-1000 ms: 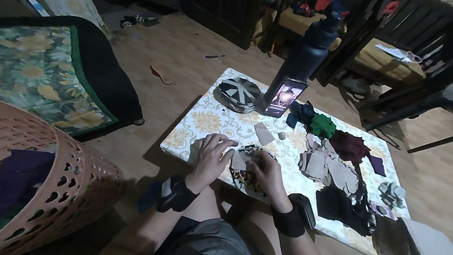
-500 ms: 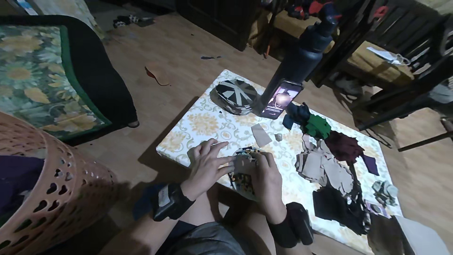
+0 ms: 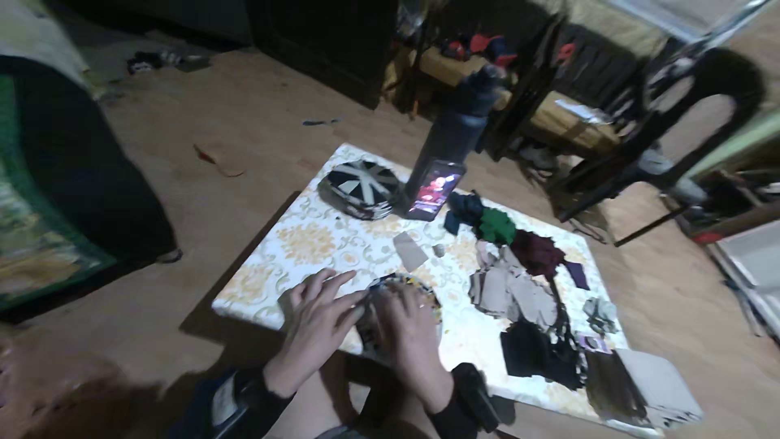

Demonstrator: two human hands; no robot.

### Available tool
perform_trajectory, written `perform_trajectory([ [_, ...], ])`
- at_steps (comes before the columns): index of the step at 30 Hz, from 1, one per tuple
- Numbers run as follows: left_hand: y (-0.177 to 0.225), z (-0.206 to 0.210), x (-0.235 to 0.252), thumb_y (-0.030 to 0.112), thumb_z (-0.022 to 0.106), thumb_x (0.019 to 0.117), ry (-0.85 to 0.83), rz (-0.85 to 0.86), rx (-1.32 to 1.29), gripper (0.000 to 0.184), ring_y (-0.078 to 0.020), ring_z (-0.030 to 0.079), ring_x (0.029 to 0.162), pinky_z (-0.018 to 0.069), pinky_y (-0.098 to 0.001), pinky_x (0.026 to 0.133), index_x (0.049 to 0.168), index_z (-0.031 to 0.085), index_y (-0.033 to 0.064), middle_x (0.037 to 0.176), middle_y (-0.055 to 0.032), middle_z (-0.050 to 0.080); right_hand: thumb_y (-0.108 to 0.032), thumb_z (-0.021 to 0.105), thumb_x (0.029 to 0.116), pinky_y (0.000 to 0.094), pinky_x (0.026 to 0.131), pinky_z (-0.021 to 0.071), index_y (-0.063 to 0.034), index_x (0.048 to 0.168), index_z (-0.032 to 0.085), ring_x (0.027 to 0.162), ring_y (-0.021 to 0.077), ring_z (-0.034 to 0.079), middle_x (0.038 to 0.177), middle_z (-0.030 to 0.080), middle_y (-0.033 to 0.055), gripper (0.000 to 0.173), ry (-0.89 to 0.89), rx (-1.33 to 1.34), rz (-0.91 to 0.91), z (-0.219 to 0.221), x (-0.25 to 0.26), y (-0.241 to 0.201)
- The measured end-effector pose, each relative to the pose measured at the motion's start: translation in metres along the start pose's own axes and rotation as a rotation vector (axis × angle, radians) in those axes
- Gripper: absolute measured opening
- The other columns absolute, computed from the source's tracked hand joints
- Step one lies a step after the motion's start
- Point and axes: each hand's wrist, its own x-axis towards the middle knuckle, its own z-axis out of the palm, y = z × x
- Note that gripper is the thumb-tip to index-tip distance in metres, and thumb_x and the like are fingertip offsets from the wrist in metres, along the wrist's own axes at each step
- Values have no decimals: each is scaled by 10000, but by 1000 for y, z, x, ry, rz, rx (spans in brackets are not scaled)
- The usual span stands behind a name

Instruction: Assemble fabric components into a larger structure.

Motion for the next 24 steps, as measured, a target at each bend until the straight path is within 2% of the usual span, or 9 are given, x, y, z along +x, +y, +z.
perform_trajectory([
  [2,0,2,2,348,491,1017,105,-3,4,338,-371,551,1296,364,-656,996,1194,762,252,1363,-49,656,-550,495,1016,653,1131,361,-151,1343,662,1430,413,448,1508,539,141,542,-88,-55,-43,9,-8,4],
  [4,2,1,5,303,464,1018,171,-21,-10,365,-384,552,1297,359,-663,1002,1245,734,209,1362,-84,651,-671,398,997,686,1191,233,-205,1441,596,1509,403,325,1597,441,109,674,-200,-69,-50,14,-13,12],
  [10,15,-5,3,305,558,998,212,38,-158,340,-446,509,1315,356,-647,1006,1210,749,120,1381,-189,620,-653,432,999,678,1207,198,-224,1486,549,1524,374,304,1620,409,91,660,-262,-51,35,4,-21,38],
  [12,17,-2,2,295,593,994,192,47,-262,324,-429,488,1344,412,-573,1045,1196,741,90,1406,-231,582,-630,466,1000,668,1221,174,-223,1504,526,1534,366,283,1629,393,90,651,-278,-42,60,-2,-23,42],
  [15,20,4,-1,301,673,959,124,20,-405,347,-272,555,1270,545,-350,942,1213,724,70,1428,-244,530,-608,504,994,672,1216,182,-212,1491,542,1523,380,301,1613,418,100,636,-253,-24,53,-2,-24,44],
  [17,24,7,-1,278,733,920,107,35,-492,366,-166,595,1121,536,-244,831,1176,721,17,1351,-234,567,-613,512,989,683,1213,180,-199,1464,574,1516,392,314,1597,440,109,634,-220,-5,44,-4,-24,43],
  [19,28,8,-1,204,760,896,106,59,-585,297,-86,612,1049,535,-173,802,1073,722,-31,1203,-179,630,-579,549,984,684,1209,193,-160,1424,614,1503,392,340,1572,473,115,611,-145,54,50,-13,-25,39],
  [22,27,10,-4,111,760,879,138,57,-679,195,33,621,871,526,-117,747,976,713,-52,961,-50,690,-430,625,987,593,1143,391,-64,1277,695,1364,372,531,1391,632,149,473,103,148,96,-32,-41,36],
  [24,24,9,-6,98,746,886,123,12,-718,175,75,631,824,543,-118,730,994,706,-33,922,31,709,-283,652,990,489,1021,522,-38,1179,727,1208,317,639,1233,697,151,319,263,127,175,-45,-60,42],
])
